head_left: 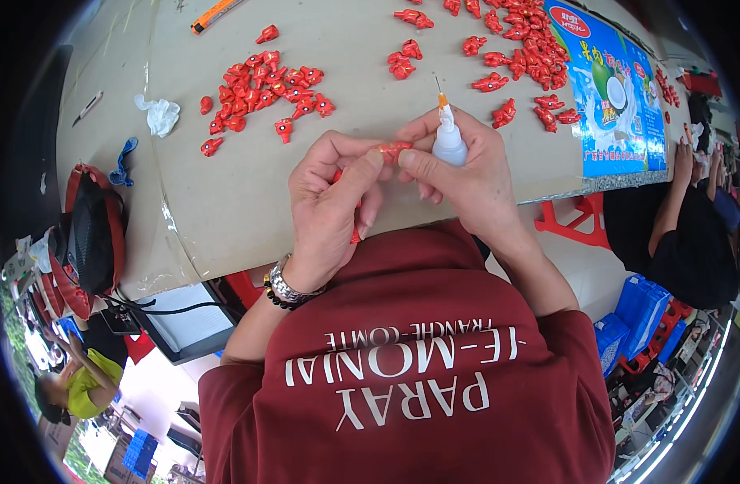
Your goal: The person sits at a table and repeatedly picks up small red wrapped candies. Using a small white bottle with a fine tip, they apply a substance to the top of each candy and then place it back on the table. The process is repeated for numerous candies throughout the clip.
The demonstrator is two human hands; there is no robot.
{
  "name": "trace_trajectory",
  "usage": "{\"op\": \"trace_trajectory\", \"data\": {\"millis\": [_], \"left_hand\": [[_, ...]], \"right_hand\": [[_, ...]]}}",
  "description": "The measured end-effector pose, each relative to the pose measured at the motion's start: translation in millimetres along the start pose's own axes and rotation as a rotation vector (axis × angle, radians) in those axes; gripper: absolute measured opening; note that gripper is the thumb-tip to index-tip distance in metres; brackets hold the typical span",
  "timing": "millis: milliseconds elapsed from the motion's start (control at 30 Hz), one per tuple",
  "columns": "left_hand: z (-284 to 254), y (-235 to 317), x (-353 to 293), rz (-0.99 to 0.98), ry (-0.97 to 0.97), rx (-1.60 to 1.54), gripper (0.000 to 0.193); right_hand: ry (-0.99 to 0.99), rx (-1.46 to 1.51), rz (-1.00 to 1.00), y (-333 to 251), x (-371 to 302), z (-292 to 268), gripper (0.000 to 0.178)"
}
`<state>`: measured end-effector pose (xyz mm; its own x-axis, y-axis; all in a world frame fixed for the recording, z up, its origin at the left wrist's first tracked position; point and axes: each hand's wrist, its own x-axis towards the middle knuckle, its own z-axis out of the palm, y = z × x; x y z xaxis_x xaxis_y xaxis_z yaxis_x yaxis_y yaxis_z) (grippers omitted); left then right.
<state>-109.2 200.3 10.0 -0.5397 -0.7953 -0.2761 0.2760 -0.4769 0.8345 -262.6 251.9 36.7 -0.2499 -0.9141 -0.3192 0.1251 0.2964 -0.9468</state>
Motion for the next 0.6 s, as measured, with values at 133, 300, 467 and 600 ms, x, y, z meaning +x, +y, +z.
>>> {"op": "trace_trajectory", "data": {"millis": [133, 300, 467, 600], "left_hand": [[-2.3, -1.7, -0.5, -0.023, -0.028, 0.013, 0.009], [-7.2, -3.2, -0.1, -0.061, -0.058, 0.005, 0.008], [-8.8, -3.6, -0.3, -0.096, -0.078, -0.023, 0.006], [-8.8, -3.2, 0.4, -0.137, -0.084, -0.047, 0.007]], "right_hand": [[0.003, 0.013, 0.008, 4.4, 1.8, -0.8, 0.013], [-0.009, 0.01, 0.046, 2.3, 3.7, -2.4, 0.01], [-0.022, -0.004, 0.066, 2.6, 4.2, -4.8, 0.01], [-0.034, -0.013, 0.098, -0.5, 3.8, -6.0, 0.011]]}}
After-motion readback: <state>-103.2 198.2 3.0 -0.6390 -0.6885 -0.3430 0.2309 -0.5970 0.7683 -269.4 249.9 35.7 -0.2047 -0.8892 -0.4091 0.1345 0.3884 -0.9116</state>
